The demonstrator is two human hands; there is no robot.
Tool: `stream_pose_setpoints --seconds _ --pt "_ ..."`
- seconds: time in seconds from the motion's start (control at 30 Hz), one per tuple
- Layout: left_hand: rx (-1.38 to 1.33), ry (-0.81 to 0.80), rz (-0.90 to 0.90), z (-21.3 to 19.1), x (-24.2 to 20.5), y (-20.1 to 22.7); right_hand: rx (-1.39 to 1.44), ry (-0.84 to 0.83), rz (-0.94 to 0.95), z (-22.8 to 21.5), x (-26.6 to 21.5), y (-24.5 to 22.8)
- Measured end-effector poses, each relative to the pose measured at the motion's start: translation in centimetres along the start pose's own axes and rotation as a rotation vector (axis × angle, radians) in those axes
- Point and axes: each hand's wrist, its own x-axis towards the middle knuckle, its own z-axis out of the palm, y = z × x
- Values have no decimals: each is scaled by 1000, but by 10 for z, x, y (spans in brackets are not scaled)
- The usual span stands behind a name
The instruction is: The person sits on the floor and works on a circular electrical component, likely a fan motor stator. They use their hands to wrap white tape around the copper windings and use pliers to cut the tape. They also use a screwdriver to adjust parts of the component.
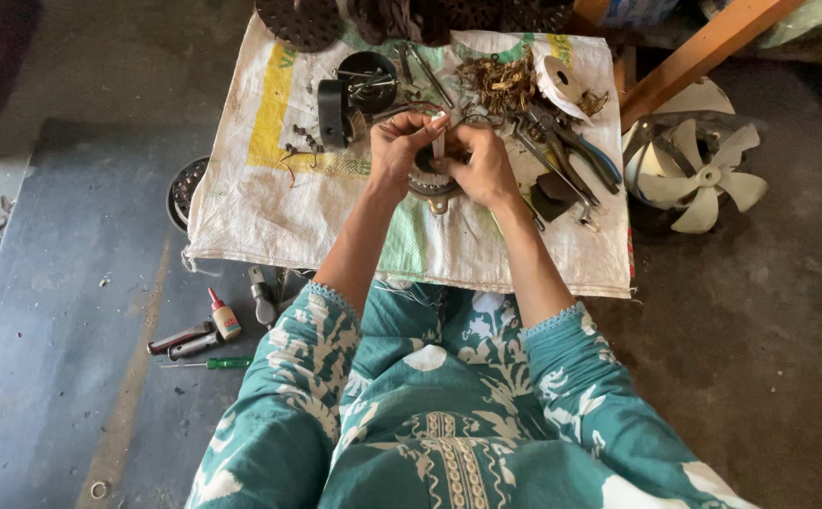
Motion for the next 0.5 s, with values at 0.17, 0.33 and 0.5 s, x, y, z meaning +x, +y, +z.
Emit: stream_pose_setpoints --seconds 0.17,0.33,0.5 --pt "10 -19 3 5 -6 7 -77 10 -154 -8 7 -20" --pt "-1 -15 34 -1 -13 -2 14 -33 -177 -7 13 -18" --pt "892 -87 701 -2 -47 6 186 -46 -259 -3 29 9"
